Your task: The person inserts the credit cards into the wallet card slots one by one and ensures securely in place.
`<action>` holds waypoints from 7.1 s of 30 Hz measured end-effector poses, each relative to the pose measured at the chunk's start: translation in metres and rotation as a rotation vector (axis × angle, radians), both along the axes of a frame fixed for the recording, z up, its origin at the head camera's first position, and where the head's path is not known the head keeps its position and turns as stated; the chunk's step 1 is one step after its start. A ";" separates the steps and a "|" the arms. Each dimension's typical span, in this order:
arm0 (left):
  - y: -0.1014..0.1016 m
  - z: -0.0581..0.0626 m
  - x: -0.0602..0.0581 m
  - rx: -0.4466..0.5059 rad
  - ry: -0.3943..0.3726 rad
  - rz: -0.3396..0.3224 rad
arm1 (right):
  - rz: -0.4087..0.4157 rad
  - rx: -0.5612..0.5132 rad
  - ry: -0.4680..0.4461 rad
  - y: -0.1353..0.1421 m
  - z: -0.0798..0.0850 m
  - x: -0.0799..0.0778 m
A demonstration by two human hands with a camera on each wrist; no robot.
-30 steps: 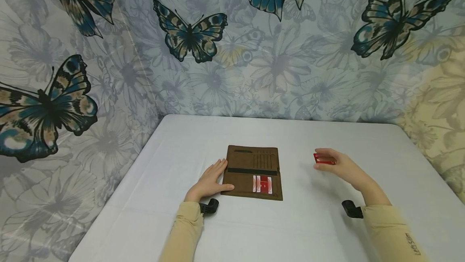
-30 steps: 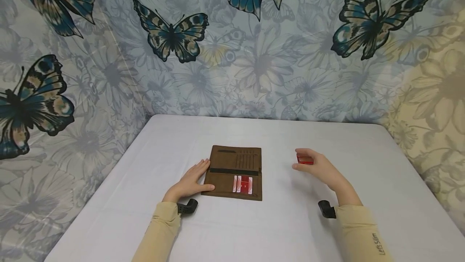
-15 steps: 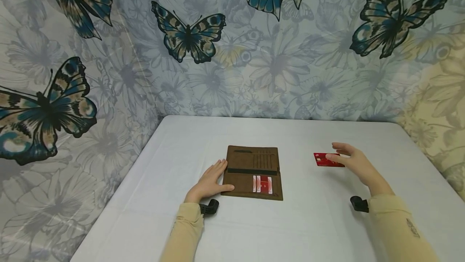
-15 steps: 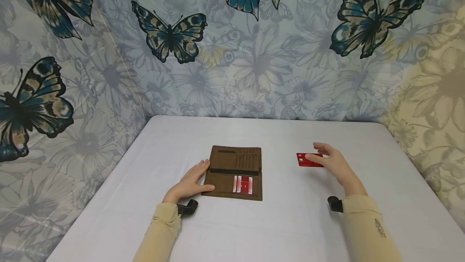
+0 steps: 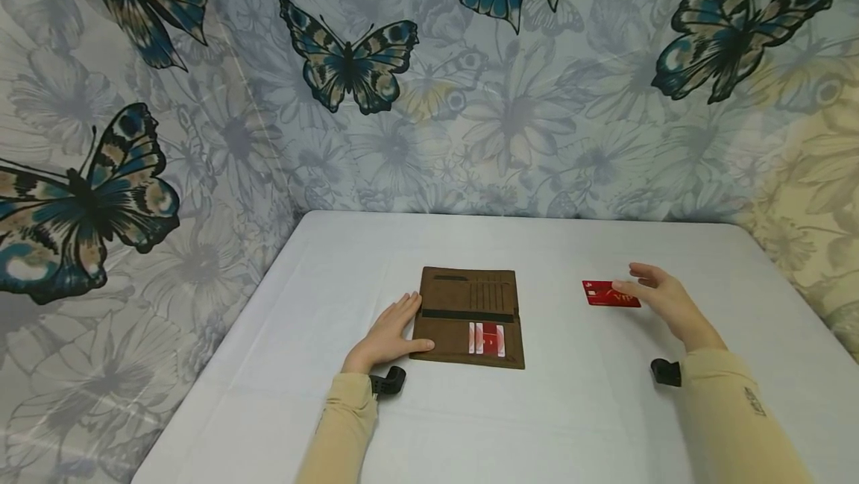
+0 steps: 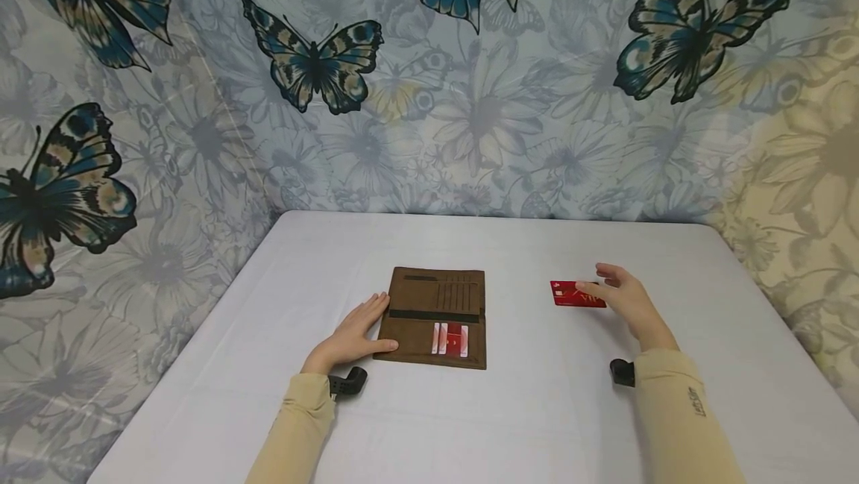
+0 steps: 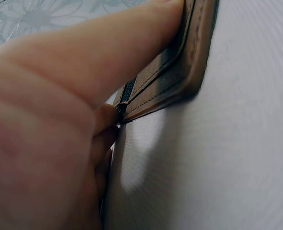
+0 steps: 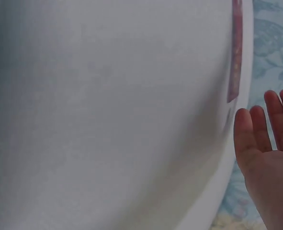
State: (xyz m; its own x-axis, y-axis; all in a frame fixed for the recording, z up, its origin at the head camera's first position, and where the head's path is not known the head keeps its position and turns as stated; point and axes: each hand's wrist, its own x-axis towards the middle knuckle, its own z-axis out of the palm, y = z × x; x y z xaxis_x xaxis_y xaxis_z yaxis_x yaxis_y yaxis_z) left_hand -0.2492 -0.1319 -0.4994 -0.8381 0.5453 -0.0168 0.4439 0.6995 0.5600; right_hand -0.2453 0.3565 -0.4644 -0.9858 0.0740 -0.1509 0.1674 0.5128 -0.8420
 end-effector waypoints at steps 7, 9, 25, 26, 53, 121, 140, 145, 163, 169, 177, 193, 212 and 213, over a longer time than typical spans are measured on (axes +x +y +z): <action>0.001 0.003 0.001 -0.005 -0.002 0.009 | 0.010 -0.001 -0.066 -0.002 0.009 0.006; 0.001 0.003 0.001 -0.001 -0.005 0.007 | 0.015 0.013 -0.083 -0.002 0.009 0.007; -0.001 0.000 0.000 0.008 0.007 0.000 | 0.037 0.177 -0.107 0.000 -0.004 -0.001; -0.001 0.000 0.000 0.010 0.008 -0.001 | 0.035 0.186 -0.106 0.000 -0.005 -0.002; 0.001 -0.002 -0.002 -0.022 0.024 -0.001 | -0.054 0.133 -0.012 -0.002 -0.005 0.002; 0.001 0.005 0.001 0.001 0.009 -0.006 | 0.168 -0.227 0.037 -0.119 0.011 0.043; -0.002 0.000 -0.001 0.040 0.032 -0.020 | 0.183 -0.241 -0.071 -0.128 0.014 0.048; -0.002 -0.002 -0.001 0.046 0.053 -0.029 | 0.211 -0.216 -0.104 -0.127 0.012 0.048; 0.001 0.001 -0.002 -0.002 0.003 -0.012 | 0.269 -0.183 -0.189 -0.125 0.011 0.043; 0.000 -0.001 -0.003 -0.016 0.009 -0.009 | 0.286 -0.139 -0.175 -0.127 0.009 0.041; -0.001 0.000 -0.003 -0.011 0.003 -0.007 | 0.292 -0.068 -0.143 -0.135 0.007 0.039; 0.000 0.002 -0.002 -0.011 0.005 -0.006 | 0.320 0.048 -0.057 -0.152 0.006 0.036; -0.001 0.002 -0.002 -0.005 0.006 -0.011 | 0.318 0.088 -0.051 -0.165 0.007 0.035; 0.000 0.002 -0.002 -0.009 0.006 -0.012 | 0.315 0.087 -0.054 -0.166 0.007 0.035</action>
State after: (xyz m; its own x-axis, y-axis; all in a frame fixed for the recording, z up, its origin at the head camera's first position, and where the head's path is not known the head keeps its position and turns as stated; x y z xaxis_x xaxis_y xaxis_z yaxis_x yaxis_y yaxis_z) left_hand -0.2513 -0.1324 -0.4977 -0.8317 0.5549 -0.0166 0.4554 0.6991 0.5513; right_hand -0.2104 0.1904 -0.4578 -0.9530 -0.2185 -0.2101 0.0321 0.6164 -0.7868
